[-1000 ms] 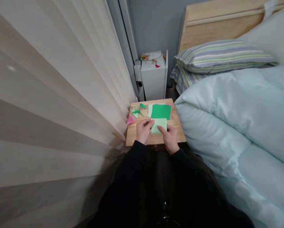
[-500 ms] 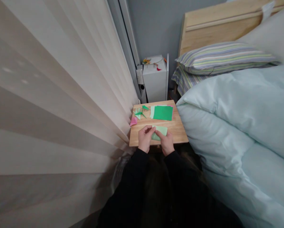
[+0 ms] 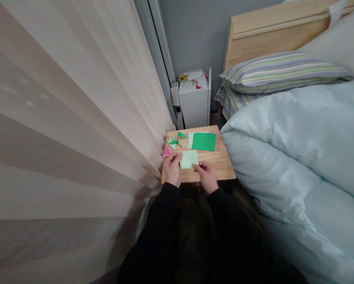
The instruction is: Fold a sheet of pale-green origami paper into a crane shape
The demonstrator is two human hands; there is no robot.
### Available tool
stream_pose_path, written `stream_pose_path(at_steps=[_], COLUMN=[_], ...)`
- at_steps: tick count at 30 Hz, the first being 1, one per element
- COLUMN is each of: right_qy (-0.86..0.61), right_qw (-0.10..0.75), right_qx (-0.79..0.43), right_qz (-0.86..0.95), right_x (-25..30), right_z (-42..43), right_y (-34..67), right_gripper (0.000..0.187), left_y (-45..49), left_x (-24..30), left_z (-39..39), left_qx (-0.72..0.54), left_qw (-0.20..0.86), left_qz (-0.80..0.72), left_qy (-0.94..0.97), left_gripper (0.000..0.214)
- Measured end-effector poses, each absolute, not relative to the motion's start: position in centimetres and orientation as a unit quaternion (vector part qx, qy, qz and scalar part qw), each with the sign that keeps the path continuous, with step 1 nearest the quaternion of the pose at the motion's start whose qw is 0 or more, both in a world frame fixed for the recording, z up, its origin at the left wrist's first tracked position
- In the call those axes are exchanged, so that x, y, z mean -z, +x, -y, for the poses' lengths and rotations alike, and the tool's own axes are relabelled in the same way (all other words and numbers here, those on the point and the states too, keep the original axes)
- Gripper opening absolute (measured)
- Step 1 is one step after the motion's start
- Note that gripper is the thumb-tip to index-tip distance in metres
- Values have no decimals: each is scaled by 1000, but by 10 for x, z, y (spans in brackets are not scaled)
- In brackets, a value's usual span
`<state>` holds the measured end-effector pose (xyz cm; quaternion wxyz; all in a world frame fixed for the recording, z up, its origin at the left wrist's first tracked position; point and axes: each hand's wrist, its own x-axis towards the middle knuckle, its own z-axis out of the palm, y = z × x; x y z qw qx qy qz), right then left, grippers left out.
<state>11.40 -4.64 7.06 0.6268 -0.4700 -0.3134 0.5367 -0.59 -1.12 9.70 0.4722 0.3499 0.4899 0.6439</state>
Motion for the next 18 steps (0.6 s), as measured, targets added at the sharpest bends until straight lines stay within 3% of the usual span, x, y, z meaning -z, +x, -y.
stream_pose_path(at_steps=[10,18], right_qy=[-484,-500], right_qw=[613,603], right_qx=[-511,-493], right_qz=[358,378], right_x=[-78,-76], right_z=[43,38], right_y=[134,154], right_gripper=[44,49], left_y=[-2,11], left_x=[-109,-94], left_z=[1,5], left_qx=[-689,-617], left_qw=[479,523], left_qz=[-466,-461], left_qy=[281,364], left_gripper=[34,38])
